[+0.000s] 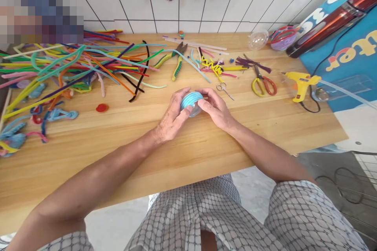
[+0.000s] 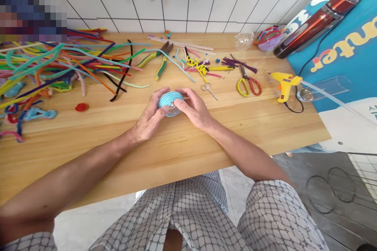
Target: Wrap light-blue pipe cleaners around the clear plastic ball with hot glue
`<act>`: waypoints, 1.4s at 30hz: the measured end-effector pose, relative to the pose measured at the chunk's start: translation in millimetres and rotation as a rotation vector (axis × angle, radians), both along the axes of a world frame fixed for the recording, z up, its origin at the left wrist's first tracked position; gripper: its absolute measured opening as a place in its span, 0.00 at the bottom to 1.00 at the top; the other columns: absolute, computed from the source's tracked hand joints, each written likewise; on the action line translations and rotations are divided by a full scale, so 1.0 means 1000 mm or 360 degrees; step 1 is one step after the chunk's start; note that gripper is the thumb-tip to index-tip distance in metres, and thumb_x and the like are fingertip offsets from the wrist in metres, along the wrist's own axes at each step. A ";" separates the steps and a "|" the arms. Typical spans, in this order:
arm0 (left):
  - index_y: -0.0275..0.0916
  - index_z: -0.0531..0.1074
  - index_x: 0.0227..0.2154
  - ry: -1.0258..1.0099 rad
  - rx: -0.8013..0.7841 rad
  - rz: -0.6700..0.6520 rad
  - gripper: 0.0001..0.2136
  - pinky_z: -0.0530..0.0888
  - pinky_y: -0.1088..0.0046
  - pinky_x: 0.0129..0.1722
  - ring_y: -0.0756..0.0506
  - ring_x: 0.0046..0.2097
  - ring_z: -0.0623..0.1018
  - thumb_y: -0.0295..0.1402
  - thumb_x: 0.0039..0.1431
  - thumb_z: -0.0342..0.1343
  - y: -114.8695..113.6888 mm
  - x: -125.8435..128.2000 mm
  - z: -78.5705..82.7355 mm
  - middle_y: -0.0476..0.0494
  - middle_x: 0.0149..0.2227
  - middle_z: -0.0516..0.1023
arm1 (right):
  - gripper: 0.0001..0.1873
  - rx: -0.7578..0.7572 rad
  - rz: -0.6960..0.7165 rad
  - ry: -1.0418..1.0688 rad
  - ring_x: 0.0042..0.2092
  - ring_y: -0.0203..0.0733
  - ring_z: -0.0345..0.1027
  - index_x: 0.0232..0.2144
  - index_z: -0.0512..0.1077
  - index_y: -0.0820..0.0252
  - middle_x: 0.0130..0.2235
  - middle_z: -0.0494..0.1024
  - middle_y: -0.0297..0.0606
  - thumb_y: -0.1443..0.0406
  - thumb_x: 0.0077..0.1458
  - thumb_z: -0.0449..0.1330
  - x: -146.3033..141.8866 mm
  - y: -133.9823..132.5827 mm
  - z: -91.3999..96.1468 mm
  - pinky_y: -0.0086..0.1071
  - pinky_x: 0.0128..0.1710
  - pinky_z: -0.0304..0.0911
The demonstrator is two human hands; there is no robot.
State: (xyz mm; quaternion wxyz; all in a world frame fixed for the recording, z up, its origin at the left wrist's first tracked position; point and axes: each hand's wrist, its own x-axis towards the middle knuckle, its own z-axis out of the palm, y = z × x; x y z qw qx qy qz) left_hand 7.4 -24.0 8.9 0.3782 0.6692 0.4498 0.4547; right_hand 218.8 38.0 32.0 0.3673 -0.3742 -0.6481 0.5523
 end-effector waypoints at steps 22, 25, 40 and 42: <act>0.45 0.61 0.76 -0.0001 -0.0004 -0.0073 0.32 0.59 0.41 0.82 0.27 0.79 0.63 0.52 0.76 0.56 0.002 -0.002 0.002 0.36 0.78 0.63 | 0.33 0.0245 -0.0065 -0.0138 0.56 0.54 0.78 0.55 0.76 0.51 0.59 0.82 0.41 0.37 0.61 0.69 0.000 -0.002 0.000 0.50 0.58 0.77; 0.46 0.60 0.76 0.0011 -0.0008 -0.0102 0.37 0.57 0.40 0.83 0.26 0.80 0.62 0.49 0.70 0.65 0.004 -0.004 0.000 0.36 0.79 0.63 | 0.33 0.0252 -0.0059 -0.0126 0.58 0.54 0.78 0.55 0.77 0.51 0.59 0.82 0.41 0.37 0.62 0.68 0.002 -0.001 -0.001 0.50 0.60 0.76; 0.38 0.56 0.78 0.0126 0.0007 -0.0125 0.36 0.57 0.40 0.83 0.24 0.80 0.61 0.47 0.76 0.58 0.001 -0.005 0.006 0.33 0.80 0.61 | 0.30 0.0286 -0.0032 -0.0089 0.58 0.55 0.78 0.55 0.77 0.51 0.58 0.82 0.41 0.40 0.62 0.69 0.002 0.000 0.001 0.51 0.61 0.76; 0.41 0.58 0.77 0.0094 0.0003 -0.0111 0.35 0.58 0.41 0.83 0.25 0.80 0.61 0.47 0.75 0.60 0.001 -0.004 0.006 0.36 0.80 0.62 | 0.30 0.0289 -0.0030 -0.0093 0.58 0.55 0.78 0.55 0.77 0.51 0.58 0.82 0.41 0.39 0.62 0.69 0.002 0.000 0.000 0.52 0.61 0.76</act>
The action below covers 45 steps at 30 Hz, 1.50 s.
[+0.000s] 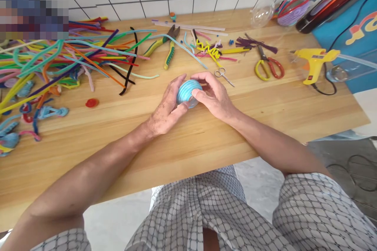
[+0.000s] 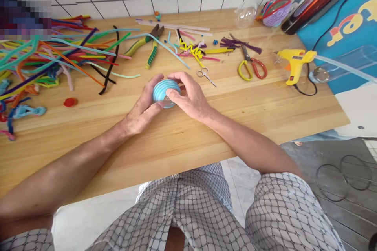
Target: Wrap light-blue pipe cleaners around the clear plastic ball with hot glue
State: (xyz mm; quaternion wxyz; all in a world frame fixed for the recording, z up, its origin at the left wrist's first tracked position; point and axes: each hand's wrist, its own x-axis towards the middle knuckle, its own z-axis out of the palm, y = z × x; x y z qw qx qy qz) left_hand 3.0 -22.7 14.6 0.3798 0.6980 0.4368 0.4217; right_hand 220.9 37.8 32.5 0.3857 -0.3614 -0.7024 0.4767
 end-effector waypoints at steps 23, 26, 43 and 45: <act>0.46 0.63 0.75 0.0025 0.0063 0.0047 0.33 0.66 0.39 0.80 0.27 0.79 0.66 0.54 0.76 0.59 0.005 -0.001 -0.005 0.38 0.78 0.67 | 0.30 0.0036 -0.0010 -0.0005 0.57 0.56 0.80 0.53 0.76 0.51 0.58 0.84 0.42 0.39 0.61 0.68 0.000 0.006 -0.008 0.54 0.59 0.79; 0.46 0.64 0.75 0.0013 0.0062 0.0036 0.32 0.66 0.39 0.80 0.27 0.79 0.67 0.55 0.76 0.58 0.005 -0.001 -0.005 0.39 0.77 0.67 | 0.30 0.0039 -0.0006 -0.0003 0.57 0.56 0.80 0.53 0.76 0.51 0.57 0.84 0.42 0.39 0.61 0.68 -0.001 0.006 -0.009 0.54 0.59 0.78; 0.49 0.65 0.73 0.0070 0.0113 0.0049 0.30 0.70 0.43 0.78 0.32 0.75 0.72 0.57 0.78 0.54 0.005 0.001 -0.003 0.40 0.74 0.72 | 0.29 0.0061 -0.0001 -0.0033 0.56 0.54 0.81 0.52 0.76 0.50 0.56 0.85 0.41 0.38 0.62 0.67 0.000 0.005 -0.008 0.54 0.58 0.80; 0.50 0.65 0.73 0.0087 0.0138 0.0061 0.29 0.70 0.44 0.78 0.33 0.75 0.72 0.57 0.78 0.54 0.005 0.001 -0.004 0.42 0.74 0.72 | 0.29 0.0058 -0.0003 -0.0034 0.56 0.54 0.81 0.52 0.76 0.50 0.55 0.85 0.41 0.38 0.61 0.67 0.000 0.005 -0.007 0.54 0.58 0.80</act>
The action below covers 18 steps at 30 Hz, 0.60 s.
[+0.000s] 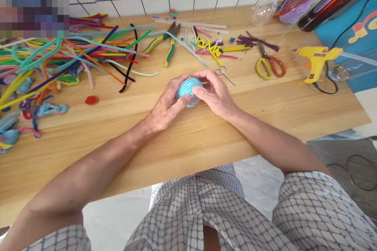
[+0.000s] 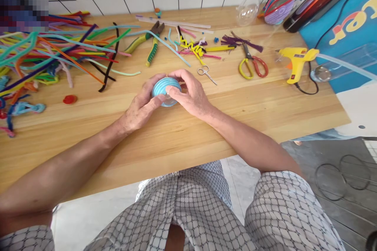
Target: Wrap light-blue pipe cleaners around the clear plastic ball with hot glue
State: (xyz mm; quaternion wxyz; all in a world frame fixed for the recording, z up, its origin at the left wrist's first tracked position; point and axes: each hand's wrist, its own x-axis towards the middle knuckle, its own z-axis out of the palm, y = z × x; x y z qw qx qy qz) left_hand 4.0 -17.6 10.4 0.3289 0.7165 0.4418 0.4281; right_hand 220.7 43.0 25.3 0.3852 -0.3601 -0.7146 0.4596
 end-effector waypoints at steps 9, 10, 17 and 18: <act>0.49 0.68 0.72 -0.0038 -0.0037 0.0039 0.28 0.73 0.41 0.76 0.31 0.75 0.73 0.57 0.79 0.49 -0.001 -0.001 0.003 0.43 0.73 0.74 | 0.32 -0.0025 0.0016 0.0025 0.55 0.53 0.80 0.52 0.76 0.52 0.55 0.84 0.41 0.37 0.60 0.68 0.000 0.000 -0.001 0.52 0.57 0.79; 0.49 0.68 0.72 -0.0046 -0.0050 0.0045 0.28 0.73 0.41 0.76 0.31 0.75 0.73 0.57 0.80 0.49 -0.002 -0.001 0.004 0.43 0.73 0.74 | 0.32 -0.0026 0.0018 0.0026 0.55 0.53 0.80 0.52 0.75 0.52 0.55 0.84 0.41 0.37 0.60 0.68 0.000 0.000 -0.001 0.52 0.58 0.79; 0.47 0.66 0.73 -0.0071 -0.0073 -0.0018 0.31 0.69 0.43 0.77 0.30 0.74 0.73 0.57 0.76 0.56 0.001 0.000 0.002 0.38 0.73 0.73 | 0.32 -0.0063 0.0006 0.0013 0.56 0.54 0.80 0.51 0.75 0.50 0.56 0.84 0.42 0.36 0.60 0.68 -0.001 -0.001 0.001 0.52 0.58 0.79; 0.47 0.66 0.73 -0.0065 -0.0065 -0.0014 0.31 0.69 0.44 0.77 0.31 0.74 0.73 0.58 0.76 0.56 0.001 0.001 0.002 0.38 0.73 0.73 | 0.32 -0.0069 0.0000 0.0006 0.56 0.54 0.80 0.51 0.75 0.50 0.55 0.84 0.42 0.35 0.59 0.68 -0.001 -0.001 0.001 0.52 0.58 0.79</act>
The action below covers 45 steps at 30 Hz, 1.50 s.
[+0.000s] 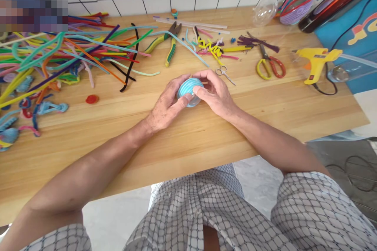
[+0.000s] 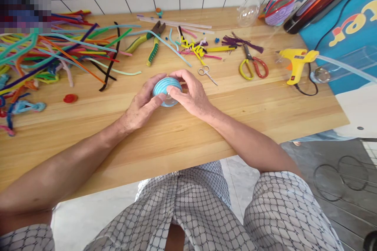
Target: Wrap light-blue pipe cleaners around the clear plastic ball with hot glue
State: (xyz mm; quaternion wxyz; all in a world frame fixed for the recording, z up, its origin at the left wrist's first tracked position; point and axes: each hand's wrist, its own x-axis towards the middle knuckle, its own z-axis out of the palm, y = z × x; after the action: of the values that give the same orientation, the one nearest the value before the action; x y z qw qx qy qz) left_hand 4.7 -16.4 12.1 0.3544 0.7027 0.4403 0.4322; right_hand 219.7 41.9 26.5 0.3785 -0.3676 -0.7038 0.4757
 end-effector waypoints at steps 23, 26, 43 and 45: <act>0.42 0.60 0.76 -0.0027 -0.0064 -0.0099 0.38 0.66 0.37 0.80 0.25 0.81 0.63 0.56 0.73 0.61 0.001 -0.006 -0.001 0.34 0.76 0.69 | 0.29 0.0030 -0.0014 -0.0008 0.57 0.56 0.80 0.51 0.76 0.50 0.55 0.85 0.41 0.39 0.60 0.68 0.001 0.001 0.001 0.55 0.60 0.78; 0.43 0.61 0.75 -0.0043 -0.0068 -0.0084 0.37 0.67 0.38 0.80 0.25 0.80 0.65 0.56 0.72 0.62 0.001 -0.005 -0.001 0.35 0.75 0.71 | 0.28 0.0023 -0.0014 -0.0016 0.57 0.55 0.80 0.51 0.76 0.50 0.55 0.85 0.41 0.39 0.60 0.68 0.002 0.001 0.001 0.54 0.60 0.78; 0.50 0.64 0.72 -0.0106 -0.0098 -0.0120 0.29 0.71 0.41 0.76 0.32 0.72 0.73 0.55 0.75 0.59 0.000 -0.001 0.001 0.38 0.73 0.71 | 0.32 0.0020 -0.0021 -0.0027 0.55 0.55 0.81 0.50 0.76 0.50 0.54 0.85 0.41 0.36 0.57 0.69 0.001 -0.001 0.002 0.53 0.56 0.80; 0.50 0.64 0.71 -0.0106 -0.0086 -0.0123 0.28 0.71 0.41 0.76 0.32 0.72 0.74 0.54 0.76 0.58 0.000 0.000 0.002 0.38 0.72 0.72 | 0.31 0.0022 -0.0008 -0.0037 0.56 0.55 0.80 0.51 0.76 0.50 0.55 0.85 0.40 0.37 0.57 0.69 0.001 0.000 0.003 0.52 0.56 0.80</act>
State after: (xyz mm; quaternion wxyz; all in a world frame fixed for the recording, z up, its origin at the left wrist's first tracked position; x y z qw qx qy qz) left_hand 4.3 -16.2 14.4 0.4041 0.6946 0.4123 0.4293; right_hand 220.8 41.4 29.1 0.3739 -0.3723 -0.7105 0.4656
